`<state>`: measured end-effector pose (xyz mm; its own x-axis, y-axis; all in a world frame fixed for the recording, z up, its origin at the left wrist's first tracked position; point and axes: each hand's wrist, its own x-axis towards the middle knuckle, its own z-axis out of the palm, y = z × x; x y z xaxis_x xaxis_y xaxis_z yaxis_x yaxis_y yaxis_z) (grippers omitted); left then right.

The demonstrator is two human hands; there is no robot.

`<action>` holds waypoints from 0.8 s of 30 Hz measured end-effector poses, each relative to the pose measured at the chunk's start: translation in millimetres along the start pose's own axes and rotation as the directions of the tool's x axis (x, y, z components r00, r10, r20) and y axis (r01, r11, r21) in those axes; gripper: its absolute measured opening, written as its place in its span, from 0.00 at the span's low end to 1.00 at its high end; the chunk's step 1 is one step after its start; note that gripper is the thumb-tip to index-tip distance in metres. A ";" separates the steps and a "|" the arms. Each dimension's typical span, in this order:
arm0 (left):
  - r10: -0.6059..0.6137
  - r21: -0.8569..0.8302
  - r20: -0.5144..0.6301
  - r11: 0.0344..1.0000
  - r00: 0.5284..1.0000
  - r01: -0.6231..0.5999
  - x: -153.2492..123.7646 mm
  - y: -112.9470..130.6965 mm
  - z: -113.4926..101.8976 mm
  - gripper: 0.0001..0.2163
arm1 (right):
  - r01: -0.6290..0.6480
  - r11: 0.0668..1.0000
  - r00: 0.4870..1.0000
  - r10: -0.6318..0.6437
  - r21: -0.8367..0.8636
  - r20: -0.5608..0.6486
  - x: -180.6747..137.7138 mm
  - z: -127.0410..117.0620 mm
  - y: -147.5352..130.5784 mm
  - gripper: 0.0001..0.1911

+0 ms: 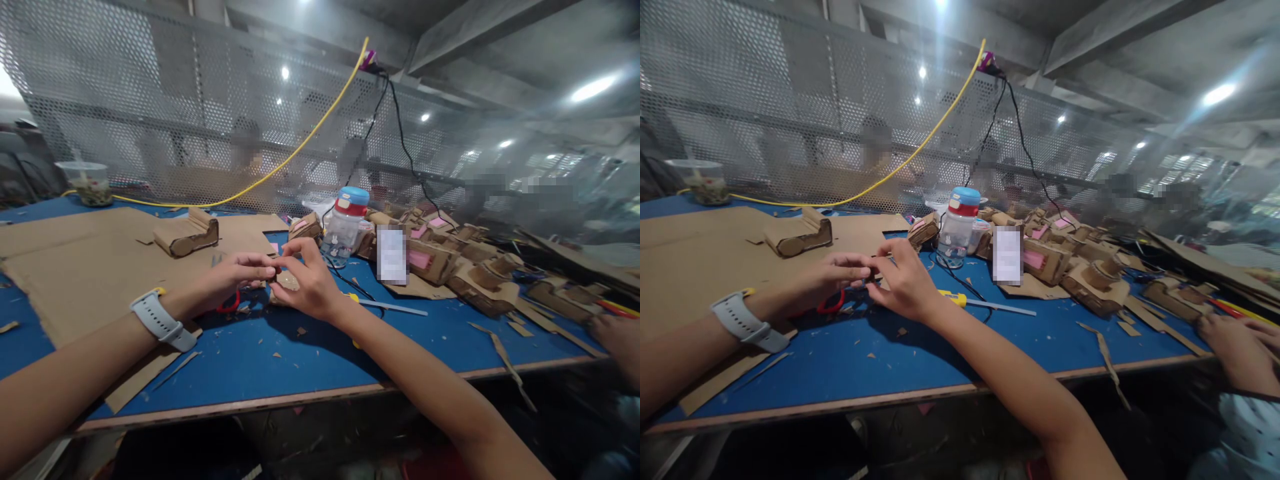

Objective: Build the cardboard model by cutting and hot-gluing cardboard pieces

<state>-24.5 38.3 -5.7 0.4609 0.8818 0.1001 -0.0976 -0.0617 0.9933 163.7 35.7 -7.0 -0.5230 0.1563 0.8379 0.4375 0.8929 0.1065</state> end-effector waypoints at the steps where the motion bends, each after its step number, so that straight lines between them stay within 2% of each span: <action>1: 0.000 -0.003 -0.003 1.000 1.000 0.000 -0.1 0.0 0.4 0.11 | -0.003 1.000 1.000 0.003 0.000 0.002 0.0 0.0 -0.2 0.08; 17: -0.012 -0.012 -0.017 1.000 1.000 0.012 -0.6 0.4 2.3 0.12 | 0.001 1.000 1.000 -0.001 0.027 -0.007 0.7 0.1 -1.5 0.09; 24: -0.052 0.009 -0.014 0.999 0.999 0.052 0.3 -2.4 -0.5 0.16 | 0.019 0.999 0.997 -0.021 -0.025 -0.071 0.7 0.2 -0.8 0.07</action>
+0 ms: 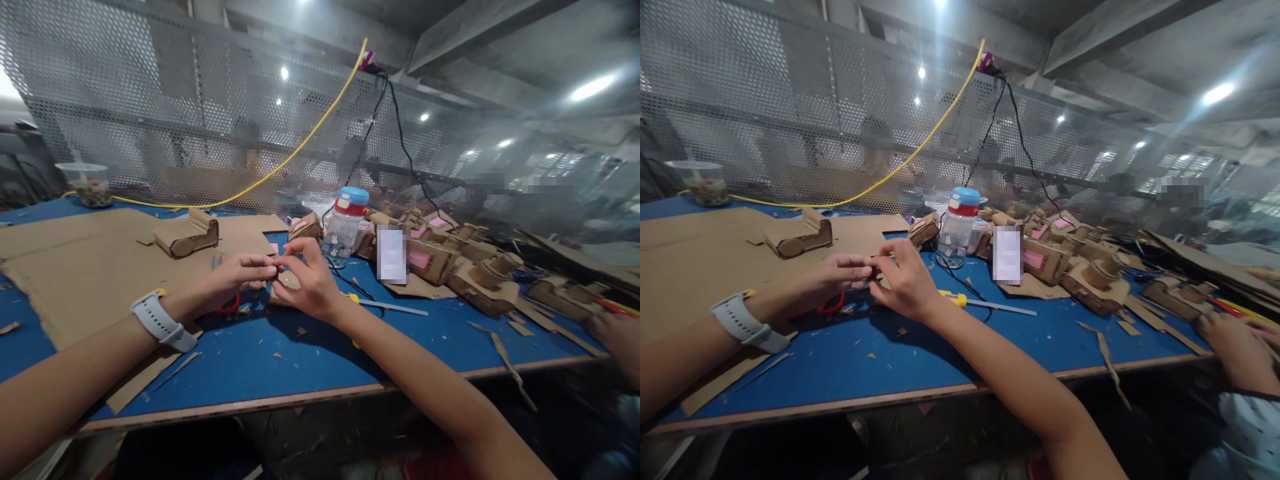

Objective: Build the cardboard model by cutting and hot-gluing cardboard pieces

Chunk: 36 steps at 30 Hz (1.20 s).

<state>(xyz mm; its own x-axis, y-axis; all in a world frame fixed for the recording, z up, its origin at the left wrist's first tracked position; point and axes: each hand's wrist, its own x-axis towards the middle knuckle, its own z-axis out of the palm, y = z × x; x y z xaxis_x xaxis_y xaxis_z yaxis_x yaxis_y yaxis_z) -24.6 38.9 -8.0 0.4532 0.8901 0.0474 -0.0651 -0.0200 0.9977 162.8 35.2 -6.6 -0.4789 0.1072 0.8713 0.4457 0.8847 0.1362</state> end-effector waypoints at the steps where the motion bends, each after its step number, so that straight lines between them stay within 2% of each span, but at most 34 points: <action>1: 0.001 0.004 0.001 1.000 1.000 -0.001 -0.1 -0.2 -0.2 0.16 | -0.008 1.000 1.000 0.008 -0.010 -0.003 0.2 -0.2 0.1 0.07; 9: 0.032 0.028 -0.013 0.999 0.999 -0.031 2.0 -3.4 -2.6 0.15 | -0.053 0.998 0.999 0.053 -0.039 -0.002 1.1 -2.1 0.0 0.06; 20: 0.020 -0.044 -0.137 0.999 0.990 -0.026 -1.8 8.3 9.2 0.16 | -0.200 0.979 0.978 0.202 -0.035 0.049 2.8 -3.8 0.5 0.07; 24: 0.053 -0.053 -0.169 0.997 0.984 -0.063 -4.3 11.7 12.0 0.19 | -0.209 0.976 0.976 0.212 -0.057 0.050 1.7 -4.2 1.1 0.08; 31: 0.131 0.050 -0.213 0.991 0.968 -0.124 -6.1 11.1 10.4 0.18 | -0.188 0.980 0.980 0.191 -0.069 0.047 0.7 -3.7 1.6 0.09; 36: 0.142 0.031 -0.247 0.990 0.959 -0.139 -5.6 10.9 12.9 0.18 | -0.205 0.977 0.977 0.207 -0.052 0.050 1.0 -3.6 1.3 0.08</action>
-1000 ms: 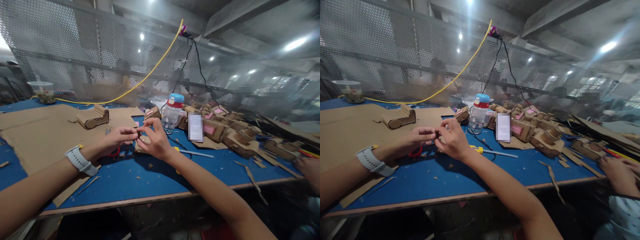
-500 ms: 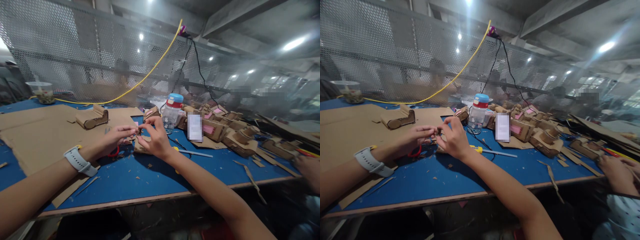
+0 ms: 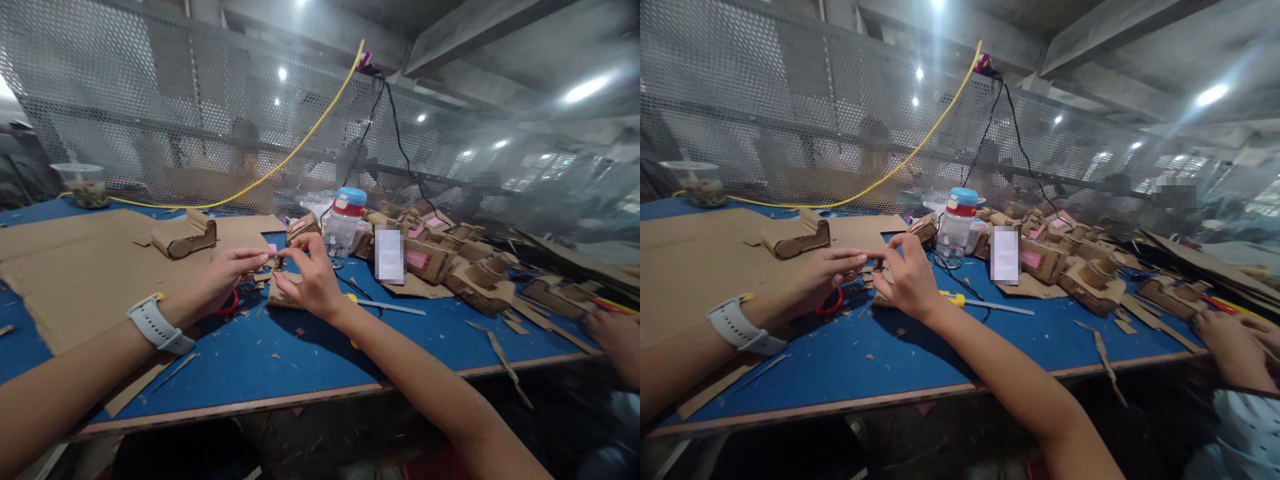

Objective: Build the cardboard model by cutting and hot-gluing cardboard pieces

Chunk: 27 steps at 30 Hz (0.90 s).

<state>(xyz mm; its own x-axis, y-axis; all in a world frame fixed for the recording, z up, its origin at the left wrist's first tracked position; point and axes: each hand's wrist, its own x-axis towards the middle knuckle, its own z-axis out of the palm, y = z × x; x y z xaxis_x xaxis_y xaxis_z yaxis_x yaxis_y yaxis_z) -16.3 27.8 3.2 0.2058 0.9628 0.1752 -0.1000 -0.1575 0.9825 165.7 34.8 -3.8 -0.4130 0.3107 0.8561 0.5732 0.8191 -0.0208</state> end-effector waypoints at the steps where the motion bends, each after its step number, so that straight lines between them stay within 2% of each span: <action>1: -0.002 -0.013 -0.004 1.000 1.000 0.002 -0.3 0.5 0.8 0.19 | 0.006 1.000 1.000 -0.006 0.001 -0.005 0.0 0.0 -0.1 0.08; 5: -0.024 -0.056 -0.047 0.998 0.999 0.022 -1.6 2.7 3.8 0.18 | 0.010 1.000 1.000 -0.010 0.010 -0.005 0.0 -0.3 -0.4 0.08; 9: -0.041 -0.019 -0.080 0.999 0.996 0.039 -1.4 1.8 4.2 0.17 | -0.014 1.000 1.000 0.014 0.011 0.007 0.0 -0.1 -0.4 0.08; 15: -0.026 -0.014 -0.092 1.000 0.995 0.025 -1.8 2.0 4.4 0.14 | 0.033 0.999 0.999 -0.033 -0.001 -0.037 -0.8 1.2 0.7 0.09; 20: -0.056 -0.037 -0.115 0.998 0.992 0.052 -1.7 6.9 7.6 0.13 | 0.011 1.000 1.000 -0.011 0.008 -0.009 -0.9 1.1 0.4 0.09; 27: -0.061 -0.058 -0.087 0.997 0.994 0.056 2.6 0.2 3.3 0.11 | 0.009 1.000 1.000 -0.009 0.009 0.000 -0.4 1.2 -0.5 0.08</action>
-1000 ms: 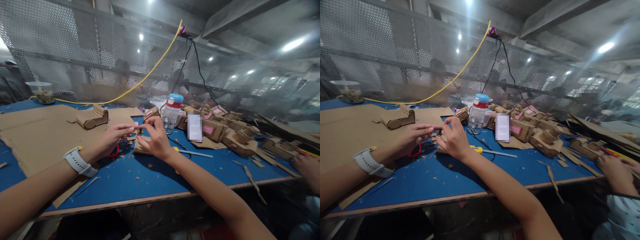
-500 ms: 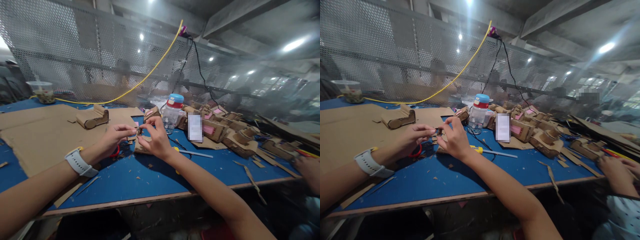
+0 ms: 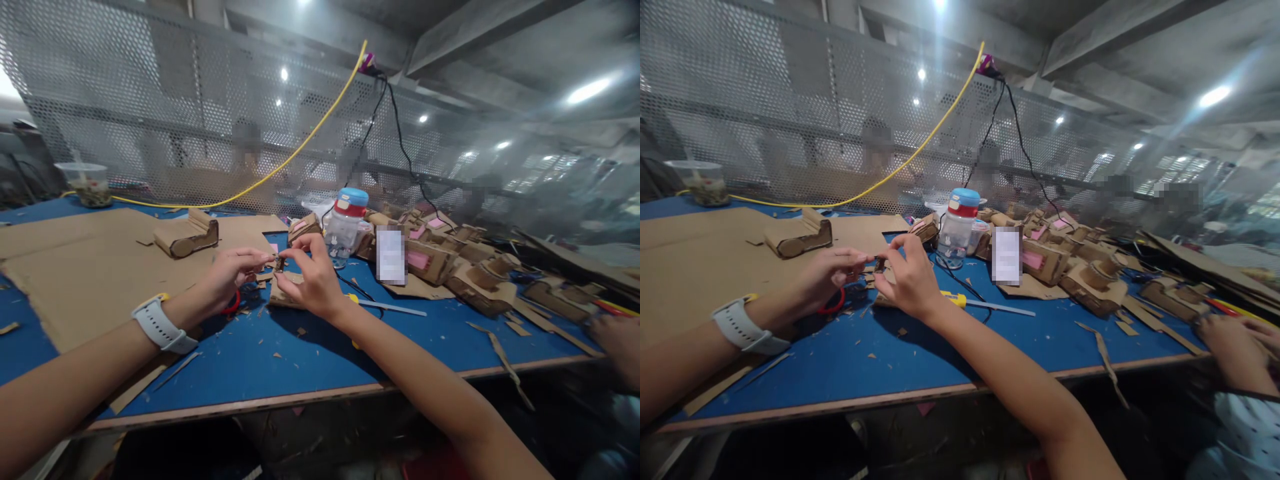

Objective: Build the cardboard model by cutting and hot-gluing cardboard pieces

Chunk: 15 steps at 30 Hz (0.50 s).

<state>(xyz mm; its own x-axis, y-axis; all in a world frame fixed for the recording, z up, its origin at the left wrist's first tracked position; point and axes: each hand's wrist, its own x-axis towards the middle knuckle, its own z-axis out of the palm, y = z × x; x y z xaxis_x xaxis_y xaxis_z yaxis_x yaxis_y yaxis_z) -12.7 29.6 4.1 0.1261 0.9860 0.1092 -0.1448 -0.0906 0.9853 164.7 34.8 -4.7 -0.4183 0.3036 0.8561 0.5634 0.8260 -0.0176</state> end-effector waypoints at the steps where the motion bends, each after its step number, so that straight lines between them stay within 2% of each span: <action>1: -0.002 -0.012 0.008 1.000 1.000 0.002 0.2 -0.7 -0.5 0.11 | 0.008 1.000 1.000 -0.008 0.000 -0.004 0.0 0.0 0.0 0.08; 9: -0.036 -0.072 -0.030 0.997 0.999 0.033 -2.3 4.4 5.1 0.09 | 0.025 1.000 0.999 -0.025 -0.010 -0.022 -0.6 -0.1 -0.6 0.08; 11: -0.026 -0.047 -0.020 0.999 0.999 0.025 -2.0 4.3 5.1 0.14 | 0.047 0.999 0.998 -0.047 -0.014 -0.040 -0.5 0.0 -0.8 0.09; 15: -0.009 -0.012 0.039 1.000 0.999 0.009 -0.9 -0.6 2.5 0.15 | 0.013 1.000 1.000 -0.013 -0.008 -0.011 -0.2 -0.2 -0.7 0.08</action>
<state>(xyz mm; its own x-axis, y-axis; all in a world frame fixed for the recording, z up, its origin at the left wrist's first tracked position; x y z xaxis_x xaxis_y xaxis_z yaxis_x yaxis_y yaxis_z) -10.2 28.4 3.8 0.1659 0.9804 0.1059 -0.1553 -0.0801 0.9846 164.6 34.1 -4.7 -0.4175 0.2879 0.8619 0.5636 0.8260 -0.0029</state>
